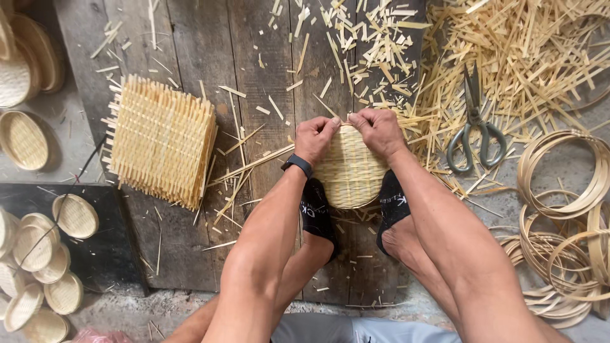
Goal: The person sits on the floor assembling bamboo steamer baskets. They press a round woven bamboo mat into a bamboo rim, trim excess strips with scissors, join bamboo rings together, and place finished baskets onto a growing stack beside them.
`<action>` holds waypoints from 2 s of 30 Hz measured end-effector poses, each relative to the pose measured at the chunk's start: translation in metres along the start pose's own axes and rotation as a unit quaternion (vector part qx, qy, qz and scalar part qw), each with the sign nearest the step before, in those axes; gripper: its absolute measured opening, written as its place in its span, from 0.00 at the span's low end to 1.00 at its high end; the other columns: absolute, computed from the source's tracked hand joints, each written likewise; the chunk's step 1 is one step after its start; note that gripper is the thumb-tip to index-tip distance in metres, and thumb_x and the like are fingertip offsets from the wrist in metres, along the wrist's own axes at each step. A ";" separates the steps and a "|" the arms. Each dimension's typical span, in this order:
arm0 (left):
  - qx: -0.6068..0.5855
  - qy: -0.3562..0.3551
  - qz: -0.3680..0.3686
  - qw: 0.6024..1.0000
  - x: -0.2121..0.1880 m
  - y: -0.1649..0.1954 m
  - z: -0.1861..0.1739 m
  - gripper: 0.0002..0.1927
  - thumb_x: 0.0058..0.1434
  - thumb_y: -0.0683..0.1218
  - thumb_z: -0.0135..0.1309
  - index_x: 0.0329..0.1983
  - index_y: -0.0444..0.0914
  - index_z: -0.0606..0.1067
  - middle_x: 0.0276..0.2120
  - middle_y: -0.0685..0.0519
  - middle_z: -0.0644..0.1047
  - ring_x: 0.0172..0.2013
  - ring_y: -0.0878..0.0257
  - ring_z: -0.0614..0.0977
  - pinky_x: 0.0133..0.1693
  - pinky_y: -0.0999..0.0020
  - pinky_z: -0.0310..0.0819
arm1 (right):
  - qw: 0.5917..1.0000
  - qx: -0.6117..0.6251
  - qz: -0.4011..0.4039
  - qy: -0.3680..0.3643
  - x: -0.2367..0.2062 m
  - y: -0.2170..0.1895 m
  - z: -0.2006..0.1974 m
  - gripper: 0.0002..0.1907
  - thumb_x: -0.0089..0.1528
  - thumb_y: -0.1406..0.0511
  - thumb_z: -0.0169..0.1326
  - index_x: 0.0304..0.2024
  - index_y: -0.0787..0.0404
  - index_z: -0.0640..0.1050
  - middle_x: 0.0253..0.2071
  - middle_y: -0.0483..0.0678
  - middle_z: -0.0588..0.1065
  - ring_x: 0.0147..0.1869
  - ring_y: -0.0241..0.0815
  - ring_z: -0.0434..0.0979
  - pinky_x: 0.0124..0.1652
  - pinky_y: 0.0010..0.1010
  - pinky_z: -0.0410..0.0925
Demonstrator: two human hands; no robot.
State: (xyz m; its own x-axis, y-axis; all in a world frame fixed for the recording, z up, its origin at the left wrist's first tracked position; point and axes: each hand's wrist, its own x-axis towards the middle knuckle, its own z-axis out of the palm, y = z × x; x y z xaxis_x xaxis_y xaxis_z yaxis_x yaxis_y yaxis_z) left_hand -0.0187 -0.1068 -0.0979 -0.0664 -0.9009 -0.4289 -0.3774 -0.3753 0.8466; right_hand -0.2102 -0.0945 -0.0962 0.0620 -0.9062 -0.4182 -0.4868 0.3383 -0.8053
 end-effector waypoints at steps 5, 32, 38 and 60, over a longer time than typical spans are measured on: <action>-0.041 -0.034 -0.005 0.999 -0.004 0.001 -0.002 0.20 0.66 0.57 0.57 0.42 0.34 0.84 0.28 0.54 0.82 0.30 0.70 0.77 0.35 0.70 0.73 | 0.978 -0.010 -0.132 0.163 -0.024 -0.003 -0.009 0.12 0.71 0.60 0.51 0.40 0.58 0.83 0.38 0.50 0.80 0.41 0.41 0.78 0.42 0.34 0.73; 0.386 -0.041 0.348 0.854 -0.189 0.005 0.002 0.26 0.61 0.55 0.63 0.58 0.42 0.71 0.53 0.50 0.73 0.55 0.54 0.72 0.58 0.53 0.64 | 0.951 -0.253 0.102 0.146 -0.155 0.145 -0.157 0.34 0.59 0.56 0.63 0.61 0.67 0.69 0.59 0.65 0.67 0.64 0.62 0.67 0.61 0.47 0.62; 0.371 0.115 0.027 0.921 -0.137 0.048 0.063 0.66 0.34 0.70 0.73 0.70 0.38 0.57 0.61 0.40 0.59 0.61 0.43 0.59 0.57 0.40 0.56 | 0.944 -0.236 0.186 0.140 -0.122 0.150 -0.147 0.41 0.53 0.60 0.68 0.64 0.67 0.65 0.58 0.65 0.71 0.62 0.63 0.70 0.61 0.46 0.64; 0.322 0.124 0.155 0.926 -0.135 0.040 0.075 0.59 0.36 0.56 0.75 0.70 0.40 0.58 0.65 0.35 0.57 0.66 0.37 0.58 0.65 0.38 0.49 | 0.868 -0.483 -0.100 0.053 -0.124 0.057 -0.116 0.34 0.53 0.44 0.63 0.41 0.69 0.75 0.37 0.55 0.70 0.42 0.50 0.70 0.43 0.40 0.68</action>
State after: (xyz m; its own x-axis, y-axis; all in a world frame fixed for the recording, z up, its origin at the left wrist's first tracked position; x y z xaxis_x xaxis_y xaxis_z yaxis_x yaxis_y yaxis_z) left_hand -0.0939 0.0164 -0.0296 -0.0797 -0.9959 -0.0432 -0.8531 0.0458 0.5197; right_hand -0.3469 0.0073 -0.0411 0.1741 -0.9581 -0.2274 -0.9824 -0.1531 -0.1072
